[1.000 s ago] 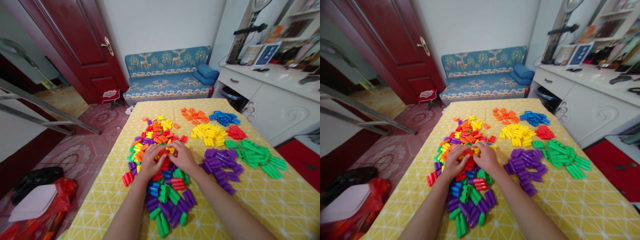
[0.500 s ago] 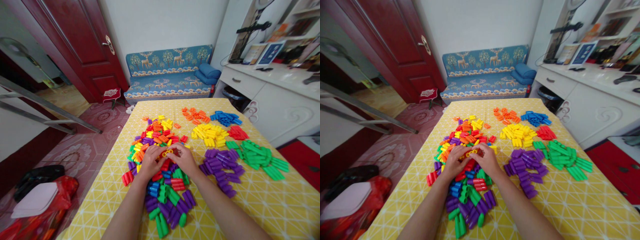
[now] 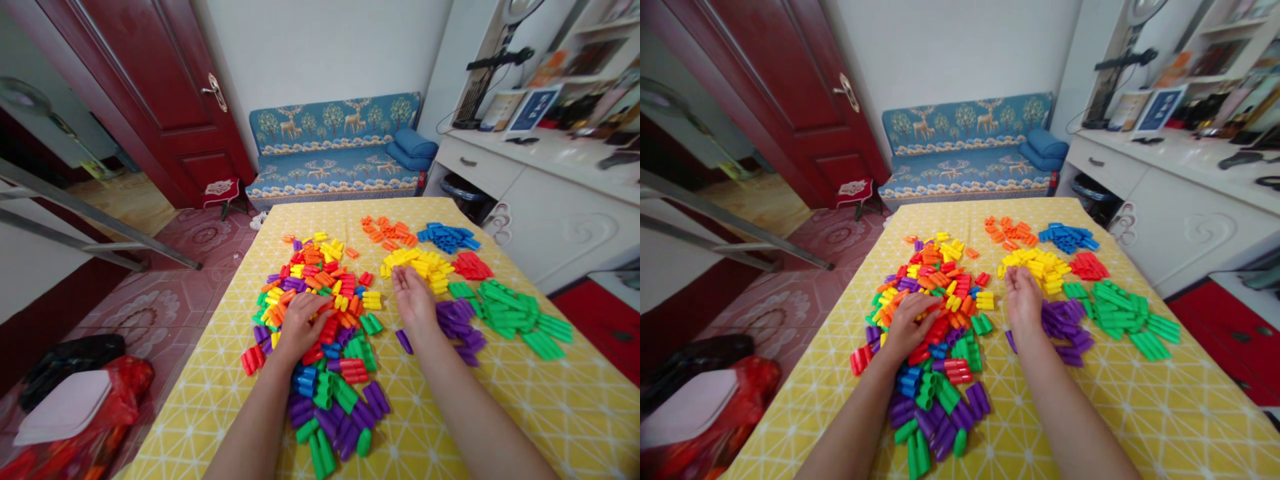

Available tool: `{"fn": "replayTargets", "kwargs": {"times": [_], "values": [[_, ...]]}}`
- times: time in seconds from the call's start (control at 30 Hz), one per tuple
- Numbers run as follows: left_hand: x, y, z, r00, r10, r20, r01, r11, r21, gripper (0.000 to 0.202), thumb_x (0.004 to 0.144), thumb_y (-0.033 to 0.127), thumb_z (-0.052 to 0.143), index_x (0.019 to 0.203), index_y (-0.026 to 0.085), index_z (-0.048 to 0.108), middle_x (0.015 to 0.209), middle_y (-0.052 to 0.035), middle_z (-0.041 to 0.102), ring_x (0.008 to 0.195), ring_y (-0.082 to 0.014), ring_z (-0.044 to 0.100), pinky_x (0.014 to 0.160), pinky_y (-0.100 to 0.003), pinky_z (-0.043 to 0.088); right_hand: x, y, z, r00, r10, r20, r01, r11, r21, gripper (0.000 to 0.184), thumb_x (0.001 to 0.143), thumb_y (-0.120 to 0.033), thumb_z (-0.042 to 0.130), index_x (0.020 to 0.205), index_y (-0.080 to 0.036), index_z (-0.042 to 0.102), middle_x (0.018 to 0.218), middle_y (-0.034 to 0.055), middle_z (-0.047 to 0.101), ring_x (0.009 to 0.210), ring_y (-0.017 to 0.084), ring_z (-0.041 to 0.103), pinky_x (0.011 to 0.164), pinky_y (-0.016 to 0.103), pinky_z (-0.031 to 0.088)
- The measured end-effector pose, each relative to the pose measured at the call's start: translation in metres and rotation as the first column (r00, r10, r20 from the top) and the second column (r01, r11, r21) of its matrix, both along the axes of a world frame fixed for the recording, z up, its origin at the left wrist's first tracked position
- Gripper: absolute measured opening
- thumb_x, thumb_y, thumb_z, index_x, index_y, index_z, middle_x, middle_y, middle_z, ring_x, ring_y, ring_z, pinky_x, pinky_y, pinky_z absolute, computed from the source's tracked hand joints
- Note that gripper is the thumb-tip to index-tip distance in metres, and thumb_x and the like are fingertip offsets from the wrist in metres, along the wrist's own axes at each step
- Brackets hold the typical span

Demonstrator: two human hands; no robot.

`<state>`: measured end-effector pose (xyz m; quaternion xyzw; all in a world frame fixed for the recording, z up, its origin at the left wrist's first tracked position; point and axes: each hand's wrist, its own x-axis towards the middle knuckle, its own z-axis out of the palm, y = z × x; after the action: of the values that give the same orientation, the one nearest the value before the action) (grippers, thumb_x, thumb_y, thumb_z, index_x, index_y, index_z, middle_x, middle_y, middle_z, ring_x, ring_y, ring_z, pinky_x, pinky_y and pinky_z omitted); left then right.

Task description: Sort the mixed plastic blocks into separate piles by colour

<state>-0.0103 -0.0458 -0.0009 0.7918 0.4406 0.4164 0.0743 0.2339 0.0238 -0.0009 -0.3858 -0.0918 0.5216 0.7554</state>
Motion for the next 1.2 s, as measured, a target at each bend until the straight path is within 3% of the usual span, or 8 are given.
{"fn": "replayTargets", "kwargs": {"times": [0.1, 0.2, 0.33, 0.43, 0.77, 0.87, 0.97, 1.2], "values": [[0.0, 0.0, 0.0, 1.0, -0.005, 0.0, 0.005, 1.0, -0.02, 0.02, 0.09, 0.024, 0.058, 0.108, 0.021, 0.067, 0.096, -0.007, 0.071, 0.093, -0.0202, 0.063, 0.088, -0.039, 0.049, -0.001, -0.004, 0.0, 0.999, -0.035, 0.018, 0.034, 0.999, 0.006, 0.024, 0.064, -0.019, 0.073, 0.084, -0.02, 0.059, 0.089, -0.0022, 0.066, 0.088, 0.011, 0.066, 0.078, 0.024, 0.054], [0.0, 0.0, 0.001, 1.0, -0.008, 0.003, 0.009, 0.999, -0.032, 0.02, 0.09, 0.024, 0.057, 0.107, 0.021, 0.067, 0.096, -0.0075, 0.071, 0.092, -0.0201, 0.063, 0.088, -0.04, 0.049, -0.004, -0.009, 0.001, 0.928, 0.083, 0.363, -0.082, 0.996, -0.02, 0.025, 0.067, -0.028, 0.069, 0.09, -0.021, 0.064, 0.098, 0.001, 0.067, 0.09, 0.016, 0.064, 0.074, 0.029, 0.052], [0.0, 0.001, 0.0, 1.0, -0.017, 0.011, 0.017, 0.999, -0.028, 0.019, 0.09, 0.025, 0.057, 0.106, 0.021, 0.068, 0.097, -0.0077, 0.071, 0.092, -0.0204, 0.063, 0.086, -0.04, 0.049, 0.002, -0.009, 0.008, 0.275, 0.224, 0.935, -0.293, 0.946, -0.14, 0.018, 0.068, -0.027, 0.066, 0.084, -0.02, 0.071, 0.089, 0.004, 0.069, 0.087, 0.02, 0.061, 0.084, 0.036, 0.047], [-0.001, 0.0, 0.0, 1.0, -0.02, 0.017, 0.02, 1.0, -0.02, 0.019, 0.09, 0.023, 0.058, 0.106, 0.021, 0.068, 0.097, -0.0074, 0.071, 0.092, -0.0203, 0.063, 0.085, -0.04, 0.049, 0.008, -0.011, 0.012, -0.169, 0.246, 0.955, -0.283, 0.915, -0.286, 0.024, 0.065, -0.022, 0.069, 0.089, -0.023, 0.073, 0.094, 0.0032, 0.069, 0.084, 0.019, 0.061, 0.08, 0.033, 0.046], [0.0, 0.001, 0.0, 1.0, -0.018, 0.005, 0.018, 0.999, -0.031, 0.019, 0.09, 0.023, 0.058, 0.105, 0.022, 0.069, 0.096, -0.007, 0.071, 0.092, -0.0206, 0.063, 0.086, -0.039, 0.049, -0.003, -0.025, 0.009, -0.562, 0.32, 0.763, -0.214, 0.834, -0.508, 0.046, 0.069, -0.016, 0.068, 0.114, -0.025, 0.068, 0.108, 0.0093, 0.066, 0.096, 0.027, 0.064, 0.077, 0.033, 0.046], [0.0, 0.001, 0.001, 1.0, -0.022, 0.01, 0.022, 0.999, -0.032, 0.018, 0.09, 0.022, 0.058, 0.104, 0.021, 0.069, 0.096, -0.0069, 0.071, 0.092, -0.02, 0.063, 0.086, -0.039, 0.049, -0.002, -0.023, 0.011, -0.551, 0.339, 0.762, -0.208, 0.829, -0.519, 0.05, 0.075, -0.021, 0.063, 0.125, -0.02, 0.061, 0.112, 0.0137, 0.066, 0.097, 0.028, 0.064, 0.078, 0.035, 0.046], [0.001, 0.0, 0.002, 1.0, -0.021, 0.014, 0.021, 0.999, -0.026, 0.017, 0.09, 0.022, 0.058, 0.102, 0.021, 0.069, 0.095, -0.0066, 0.071, 0.091, -0.0196, 0.063, 0.085, -0.038, 0.049, 0.001, -0.019, 0.011, -0.38, 0.365, 0.85, -0.215, 0.859, -0.465, 0.047, 0.074, -0.027, 0.064, 0.121, -0.017, 0.06, 0.099, 0.0121, 0.07, 0.086, 0.024, 0.066, 0.072, 0.032, 0.046], [0.002, 0.0, 0.004, 1.0, -0.02, 0.013, 0.02, 1.0, -0.023, 0.016, 0.09, 0.024, 0.058, 0.1, 0.022, 0.07, 0.095, -0.0068, 0.071, 0.091, -0.0201, 0.063, 0.085, -0.039, 0.05, -0.008, -0.018, 0.004, 0.521, 0.468, 0.714, -0.453, 0.86, -0.233, 0.04, 0.082, -0.051, 0.045, 0.07, -0.016, 0.059, 0.049, 0.0012, 0.059, 0.037, 0.01, 0.045, 0.037, 0.021, 0.03]]}}
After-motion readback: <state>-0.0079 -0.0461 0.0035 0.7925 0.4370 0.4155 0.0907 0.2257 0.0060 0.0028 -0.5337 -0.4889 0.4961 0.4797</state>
